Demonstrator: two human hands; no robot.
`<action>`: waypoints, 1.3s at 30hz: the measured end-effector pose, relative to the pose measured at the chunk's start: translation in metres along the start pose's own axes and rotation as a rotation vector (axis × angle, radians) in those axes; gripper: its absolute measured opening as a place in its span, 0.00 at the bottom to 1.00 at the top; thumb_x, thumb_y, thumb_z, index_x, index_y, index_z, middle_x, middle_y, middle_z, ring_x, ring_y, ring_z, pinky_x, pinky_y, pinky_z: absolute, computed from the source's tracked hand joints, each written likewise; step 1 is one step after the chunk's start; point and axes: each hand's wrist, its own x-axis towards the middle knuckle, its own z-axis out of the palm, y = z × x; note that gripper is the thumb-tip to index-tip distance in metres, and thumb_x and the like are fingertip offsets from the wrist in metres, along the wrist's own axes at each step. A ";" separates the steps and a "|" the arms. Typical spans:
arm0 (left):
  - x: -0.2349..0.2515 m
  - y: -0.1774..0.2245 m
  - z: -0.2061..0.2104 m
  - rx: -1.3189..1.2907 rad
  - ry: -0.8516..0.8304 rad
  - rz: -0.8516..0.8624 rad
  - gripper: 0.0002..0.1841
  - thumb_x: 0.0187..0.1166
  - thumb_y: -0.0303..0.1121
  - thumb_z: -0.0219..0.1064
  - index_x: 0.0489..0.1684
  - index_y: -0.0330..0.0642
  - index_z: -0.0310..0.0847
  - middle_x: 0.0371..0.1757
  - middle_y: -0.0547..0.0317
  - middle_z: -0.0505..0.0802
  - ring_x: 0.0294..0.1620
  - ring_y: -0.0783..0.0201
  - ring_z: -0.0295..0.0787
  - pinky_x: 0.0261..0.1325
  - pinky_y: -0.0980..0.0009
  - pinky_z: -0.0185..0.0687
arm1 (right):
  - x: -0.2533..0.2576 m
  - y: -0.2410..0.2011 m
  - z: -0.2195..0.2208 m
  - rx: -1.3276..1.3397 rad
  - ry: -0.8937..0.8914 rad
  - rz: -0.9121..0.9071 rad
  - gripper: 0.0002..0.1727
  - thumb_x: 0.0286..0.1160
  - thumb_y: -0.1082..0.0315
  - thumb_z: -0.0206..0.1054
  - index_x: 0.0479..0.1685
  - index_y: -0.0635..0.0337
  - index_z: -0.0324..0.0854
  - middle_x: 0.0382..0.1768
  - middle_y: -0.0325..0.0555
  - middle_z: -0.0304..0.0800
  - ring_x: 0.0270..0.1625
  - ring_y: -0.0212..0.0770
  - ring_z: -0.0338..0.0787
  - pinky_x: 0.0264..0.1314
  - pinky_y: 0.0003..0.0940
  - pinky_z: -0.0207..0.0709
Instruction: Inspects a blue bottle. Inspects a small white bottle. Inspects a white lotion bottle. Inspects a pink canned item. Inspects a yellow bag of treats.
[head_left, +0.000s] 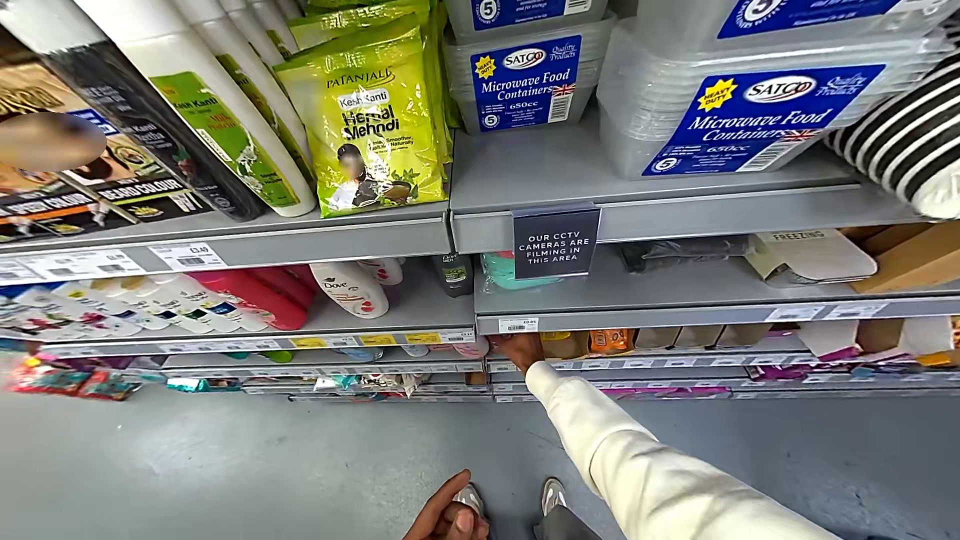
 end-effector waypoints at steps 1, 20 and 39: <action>-0.002 -0.002 -0.001 0.000 -0.007 0.010 0.17 0.86 0.36 0.65 0.70 0.44 0.84 0.34 0.64 0.95 0.32 0.70 0.92 0.39 0.70 0.91 | 0.000 -0.003 -0.001 -0.001 -0.011 0.008 0.50 0.56 0.46 0.86 0.78 0.69 0.74 0.76 0.68 0.76 0.83 0.64 0.71 0.86 0.61 0.59; 0.027 0.001 -0.023 -0.030 -0.078 -0.012 0.18 0.86 0.35 0.64 0.71 0.43 0.83 0.31 0.63 0.94 0.28 0.69 0.91 0.36 0.71 0.90 | -0.024 0.014 -0.021 0.320 0.264 0.014 0.42 0.38 0.55 0.95 0.56 0.70 0.85 0.48 0.59 0.92 0.55 0.51 0.91 0.64 0.54 0.82; 0.089 0.021 0.012 0.206 -0.376 -0.059 0.39 0.82 0.48 0.68 0.83 0.24 0.63 0.73 0.41 0.85 0.66 0.52 0.89 0.60 0.59 0.93 | -0.188 -0.080 -0.133 0.441 -0.024 -0.157 0.33 0.53 0.41 0.85 0.53 0.57 0.90 0.42 0.37 0.97 0.45 0.32 0.96 0.49 0.32 0.93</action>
